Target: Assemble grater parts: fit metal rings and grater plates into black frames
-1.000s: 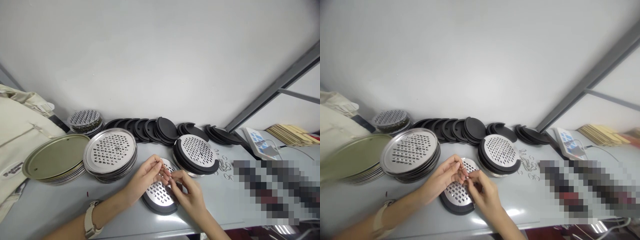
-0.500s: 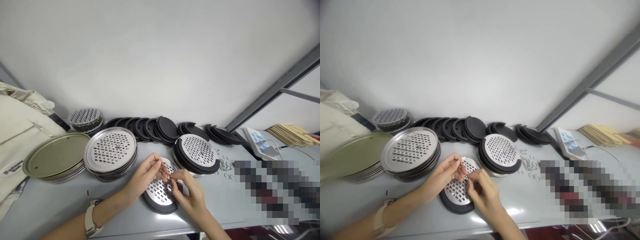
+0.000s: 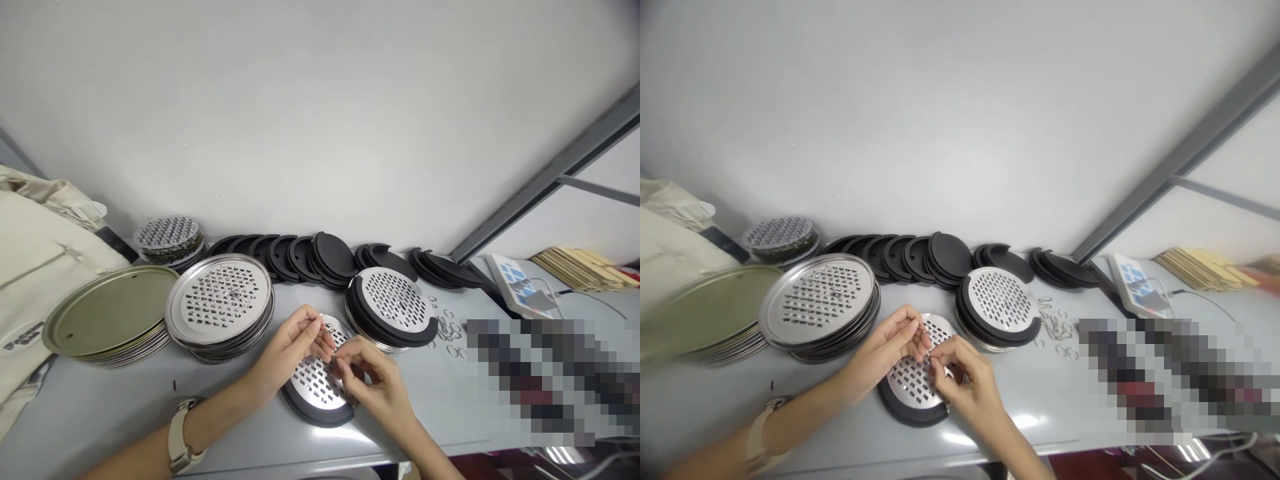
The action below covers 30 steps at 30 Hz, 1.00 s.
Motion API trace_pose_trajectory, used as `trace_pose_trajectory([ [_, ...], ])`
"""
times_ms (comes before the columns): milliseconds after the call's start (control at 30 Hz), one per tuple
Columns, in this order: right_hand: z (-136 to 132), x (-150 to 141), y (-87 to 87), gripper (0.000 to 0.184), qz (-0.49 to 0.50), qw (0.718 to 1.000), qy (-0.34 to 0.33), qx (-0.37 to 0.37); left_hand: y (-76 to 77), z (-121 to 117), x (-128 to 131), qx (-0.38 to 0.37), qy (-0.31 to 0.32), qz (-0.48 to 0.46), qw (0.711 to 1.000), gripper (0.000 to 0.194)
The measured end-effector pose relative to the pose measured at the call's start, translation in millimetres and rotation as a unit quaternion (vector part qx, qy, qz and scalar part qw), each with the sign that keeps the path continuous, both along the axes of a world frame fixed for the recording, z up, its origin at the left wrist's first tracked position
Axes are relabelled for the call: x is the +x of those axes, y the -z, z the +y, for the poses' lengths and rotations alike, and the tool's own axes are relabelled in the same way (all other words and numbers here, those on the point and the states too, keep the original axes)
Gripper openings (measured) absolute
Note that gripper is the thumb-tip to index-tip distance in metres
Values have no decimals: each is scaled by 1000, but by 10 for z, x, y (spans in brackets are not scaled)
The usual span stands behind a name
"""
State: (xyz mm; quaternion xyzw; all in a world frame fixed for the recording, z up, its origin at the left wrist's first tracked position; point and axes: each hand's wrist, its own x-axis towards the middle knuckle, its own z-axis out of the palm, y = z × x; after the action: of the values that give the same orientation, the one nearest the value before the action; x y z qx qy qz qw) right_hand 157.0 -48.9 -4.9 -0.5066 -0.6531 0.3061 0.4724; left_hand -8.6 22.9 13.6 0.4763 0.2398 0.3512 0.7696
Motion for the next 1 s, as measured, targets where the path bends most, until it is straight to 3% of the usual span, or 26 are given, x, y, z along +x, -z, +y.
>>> trace_pose_trajectory([
  [167, 13, 1, -17, 7, 3, 1000, 19, 1, -26, 6, -3, 21, -17, 30, 999, 23],
  [333, 12, 2, -14, 9, -21, 999, 25, 39, -33, -58, -47, 187, -94, 137, 968, 16],
  [500, 23, -5, 11, 10, -22, 998, 40, 51, 3, -133, -84, 316, -115, 149, 930, 12],
  [1000, 30, -7, 37, 10, -60, 994, 61, 67, 48, -108, -90, 389, -118, 160, 899, 15],
])
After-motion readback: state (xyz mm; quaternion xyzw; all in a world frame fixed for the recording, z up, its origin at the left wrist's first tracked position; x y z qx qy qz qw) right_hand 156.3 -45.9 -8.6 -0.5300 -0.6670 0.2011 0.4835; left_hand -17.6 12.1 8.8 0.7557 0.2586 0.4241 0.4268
